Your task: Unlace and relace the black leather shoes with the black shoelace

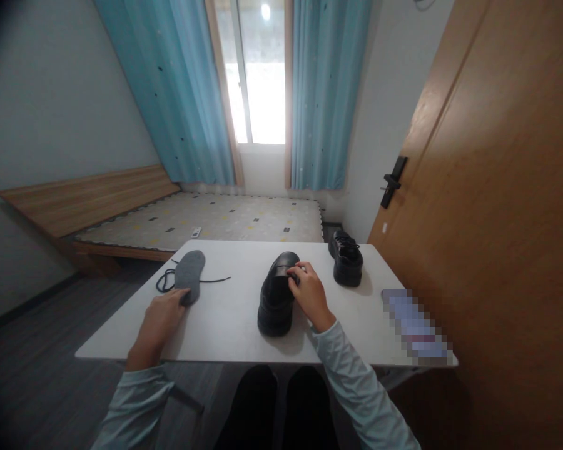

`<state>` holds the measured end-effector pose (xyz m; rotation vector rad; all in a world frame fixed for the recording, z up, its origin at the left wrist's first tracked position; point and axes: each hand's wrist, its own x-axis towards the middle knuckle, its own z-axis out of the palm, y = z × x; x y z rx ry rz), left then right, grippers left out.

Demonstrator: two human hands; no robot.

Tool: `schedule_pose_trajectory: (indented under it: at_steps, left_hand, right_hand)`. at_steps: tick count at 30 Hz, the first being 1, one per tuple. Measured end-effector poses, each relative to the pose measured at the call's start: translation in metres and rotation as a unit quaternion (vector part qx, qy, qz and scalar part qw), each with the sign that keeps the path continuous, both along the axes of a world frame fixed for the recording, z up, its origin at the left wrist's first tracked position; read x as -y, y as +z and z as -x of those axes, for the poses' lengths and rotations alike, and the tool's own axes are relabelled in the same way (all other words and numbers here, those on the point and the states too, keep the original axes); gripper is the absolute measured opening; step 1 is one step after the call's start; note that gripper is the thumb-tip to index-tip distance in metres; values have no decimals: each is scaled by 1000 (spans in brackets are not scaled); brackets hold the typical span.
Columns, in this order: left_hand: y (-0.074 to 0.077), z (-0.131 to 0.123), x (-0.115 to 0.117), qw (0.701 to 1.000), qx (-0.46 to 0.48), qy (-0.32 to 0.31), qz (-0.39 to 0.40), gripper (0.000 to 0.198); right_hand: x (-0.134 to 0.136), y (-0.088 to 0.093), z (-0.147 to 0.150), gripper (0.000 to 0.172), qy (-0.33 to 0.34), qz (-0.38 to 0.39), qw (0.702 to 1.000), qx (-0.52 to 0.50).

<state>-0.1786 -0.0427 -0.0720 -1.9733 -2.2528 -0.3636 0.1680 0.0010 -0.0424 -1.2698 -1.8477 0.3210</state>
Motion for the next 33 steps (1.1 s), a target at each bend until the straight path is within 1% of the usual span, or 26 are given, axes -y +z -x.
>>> schedule_pose_trajectory:
  at_steps: [2,4,6,8,10,11,13,14,15,16,17,18,21,24,26,28,30,33]
  left_hand:
    - [4,-5,0,999,-27,-20,-23,36]
    - [10,-12,1,996,-45,-8,-73,34]
    - [15,-22,3,985,-51,19,-162,34]
    - [20,-35,6,962,-42,12,-270,32]
    - [22,-50,11,927,-26,-39,-371,28]
    - [23,-58,15,906,-21,-80,-415,28]
    - [26,-77,26,864,-13,-172,-473,35]
    - [28,-87,33,848,-13,-216,-484,41]
    - [30,-97,39,844,-13,-251,-473,46]
    - [32,-106,46,848,-12,-282,-449,48]
    - [34,-115,51,844,-7,-306,-440,48]
    - [36,-123,56,835,-13,-343,-430,46]
    - [38,-143,63,814,-4,-398,-423,38]
    - [35,-155,63,810,15,-419,-410,31]
    - [31,-160,63,811,31,-421,-405,30]
    - [27,-164,62,816,46,-420,-394,30]
    - [24,-167,62,824,62,-420,-376,29]
    - [22,-172,61,832,87,-424,-347,26]
  right_hand:
    - [0,0,0,21,0,-1,1000,-3]
    - [1,0,0,21,-2,1,1000,-4]
    - [0,-1,0,21,-4,3,1000,-3]
    - [0,-2,0,21,-4,4,1000,-3]
    - [0,-3,0,21,-4,1,1000,-6]
    - [0,-4,0,20,-3,-1,1000,-8]
    - [0,-4,0,19,0,-8,1000,-11]
    - [0,-4,0,19,1,-11,1000,-12]
    - [-1,-4,0,19,3,-15,1000,-12]
    - [-1,-4,0,18,4,-18,1000,-12]
    - [-1,-4,0,18,4,-21,1000,-11]
    - [-1,-4,0,18,4,-25,1000,-10]
    - [-3,-5,0,21,6,-37,999,-6]
    - [-3,-5,0,28,-3,-49,999,-22]
    - [-3,-4,1,27,-13,-41,997,-57]
    - [-4,-2,0,22,-2,-10,993,-121]
    - [-8,1,-2,21,24,35,978,-203]
    - [-16,5,-9,32,43,101,951,-288]
